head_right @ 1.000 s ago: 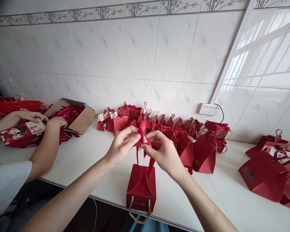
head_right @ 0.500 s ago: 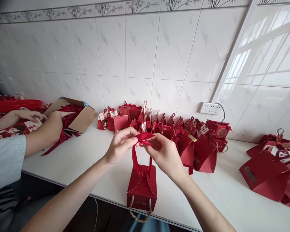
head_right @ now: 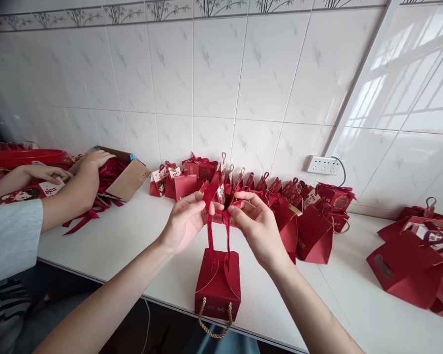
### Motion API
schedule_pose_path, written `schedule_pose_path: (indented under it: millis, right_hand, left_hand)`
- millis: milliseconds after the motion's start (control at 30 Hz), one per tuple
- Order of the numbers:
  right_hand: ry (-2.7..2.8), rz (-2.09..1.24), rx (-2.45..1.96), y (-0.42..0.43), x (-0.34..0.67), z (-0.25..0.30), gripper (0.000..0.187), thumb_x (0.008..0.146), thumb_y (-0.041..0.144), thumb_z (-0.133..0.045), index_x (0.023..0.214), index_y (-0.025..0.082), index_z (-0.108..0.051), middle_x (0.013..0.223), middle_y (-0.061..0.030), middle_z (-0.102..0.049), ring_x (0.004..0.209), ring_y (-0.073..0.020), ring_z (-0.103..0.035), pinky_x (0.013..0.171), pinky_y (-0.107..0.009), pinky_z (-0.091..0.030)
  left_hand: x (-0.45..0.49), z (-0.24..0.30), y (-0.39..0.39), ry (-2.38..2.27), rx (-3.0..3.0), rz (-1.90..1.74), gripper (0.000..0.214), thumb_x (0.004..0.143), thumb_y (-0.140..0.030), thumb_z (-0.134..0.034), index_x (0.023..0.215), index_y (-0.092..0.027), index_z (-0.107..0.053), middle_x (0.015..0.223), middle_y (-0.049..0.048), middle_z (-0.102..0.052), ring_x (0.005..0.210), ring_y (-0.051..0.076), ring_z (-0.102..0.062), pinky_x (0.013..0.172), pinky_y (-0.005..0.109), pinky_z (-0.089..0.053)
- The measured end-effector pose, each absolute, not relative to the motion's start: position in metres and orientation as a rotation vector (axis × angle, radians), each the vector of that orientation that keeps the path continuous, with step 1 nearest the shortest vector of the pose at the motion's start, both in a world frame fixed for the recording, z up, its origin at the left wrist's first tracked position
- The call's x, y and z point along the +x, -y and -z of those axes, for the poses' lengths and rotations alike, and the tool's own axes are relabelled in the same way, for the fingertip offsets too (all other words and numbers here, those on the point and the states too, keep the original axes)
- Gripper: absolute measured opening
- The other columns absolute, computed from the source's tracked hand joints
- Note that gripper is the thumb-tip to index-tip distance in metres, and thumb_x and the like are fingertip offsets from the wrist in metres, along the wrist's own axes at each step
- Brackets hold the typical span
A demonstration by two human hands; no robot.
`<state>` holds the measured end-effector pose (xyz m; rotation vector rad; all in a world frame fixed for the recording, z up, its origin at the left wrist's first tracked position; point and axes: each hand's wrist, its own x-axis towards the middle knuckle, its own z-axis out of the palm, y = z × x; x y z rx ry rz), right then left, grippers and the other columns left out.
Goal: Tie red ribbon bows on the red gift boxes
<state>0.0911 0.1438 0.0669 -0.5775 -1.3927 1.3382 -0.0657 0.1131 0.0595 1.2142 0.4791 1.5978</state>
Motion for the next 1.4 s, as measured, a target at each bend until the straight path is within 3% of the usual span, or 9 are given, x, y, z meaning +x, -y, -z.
schedule_pose_path:
  millis: [133, 367, 833, 1133, 1400]
  right_hand:
    - [1.314, -1.334, -0.574, -0.148, 0.092, -0.067, 0.038, 0.061, 0.036, -0.082, 0.089, 0.022, -0.061, 0.069, 0.0038, -0.059, 0.062, -0.0119, -0.061, 0.065, -0.028, -0.055]
    - [1.168, -1.322, -0.662, -0.155, 0.108, -0.059, 0.039, 0.053, 0.032, -0.087, 0.084, 0.022, -0.065, 0.068, 0.0046, -0.059, 0.058, -0.0091, -0.06, 0.062, -0.023, -0.056]
    - [0.937, -1.178, -0.946, -0.136, 0.177, 0.006, 0.035, 0.049, 0.025, -0.087, 0.077, 0.021, -0.066, 0.063, 0.0049, -0.059, 0.057, -0.0081, -0.058, 0.059, -0.02, -0.057]
    - [0.834, -1.196, -1.101, -0.129, 0.208, 0.032, 0.045, 0.04, 0.029, -0.091, 0.077, 0.024, -0.066, 0.065, 0.0041, -0.061, 0.059, -0.0077, -0.058, 0.062, -0.014, -0.058]
    - [0.821, -1.211, -1.173, -0.128, 0.223, 0.046, 0.053, 0.038, 0.033, -0.092, 0.083, 0.025, -0.065, 0.063, 0.0048, -0.063, 0.057, -0.0085, -0.06, 0.062, -0.015, -0.058]
  left_hand:
    - [-0.067, -0.056, -0.112, -0.397, 0.965, -1.621, 0.008, 0.073, -0.021, -0.066, 0.071, -0.016, -0.061, 0.075, 0.0014, -0.064, 0.087, 0.017, -0.064, 0.076, 0.026, -0.048]
    - [-0.081, -0.032, -0.108, -0.436, 0.727, -1.644, 0.011, 0.078, -0.02, -0.066, 0.07, -0.016, -0.059, 0.076, -0.0001, -0.063, 0.08, 0.016, -0.063, 0.075, 0.035, -0.054]
    - [-0.106, 0.021, -0.076, -0.812, 0.09, -1.886, 0.011, 0.082, -0.009, -0.054, 0.073, -0.012, -0.059, 0.075, 0.0035, -0.063, 0.064, 0.011, -0.061, 0.056, 0.022, -0.056]
    - [-0.12, 0.047, -0.064, -0.987, 0.193, -1.91, 0.007, 0.069, -0.006, -0.064, 0.066, -0.012, -0.062, 0.068, 0.0007, -0.062, 0.059, 0.009, -0.058, 0.053, 0.017, -0.056]
    - [-0.134, 0.064, -0.059, -1.097, 0.318, -1.876, 0.018, 0.058, -0.013, -0.078, 0.063, -0.014, -0.061, 0.064, -0.0033, -0.059, 0.058, 0.007, -0.058, 0.054, 0.014, -0.056]
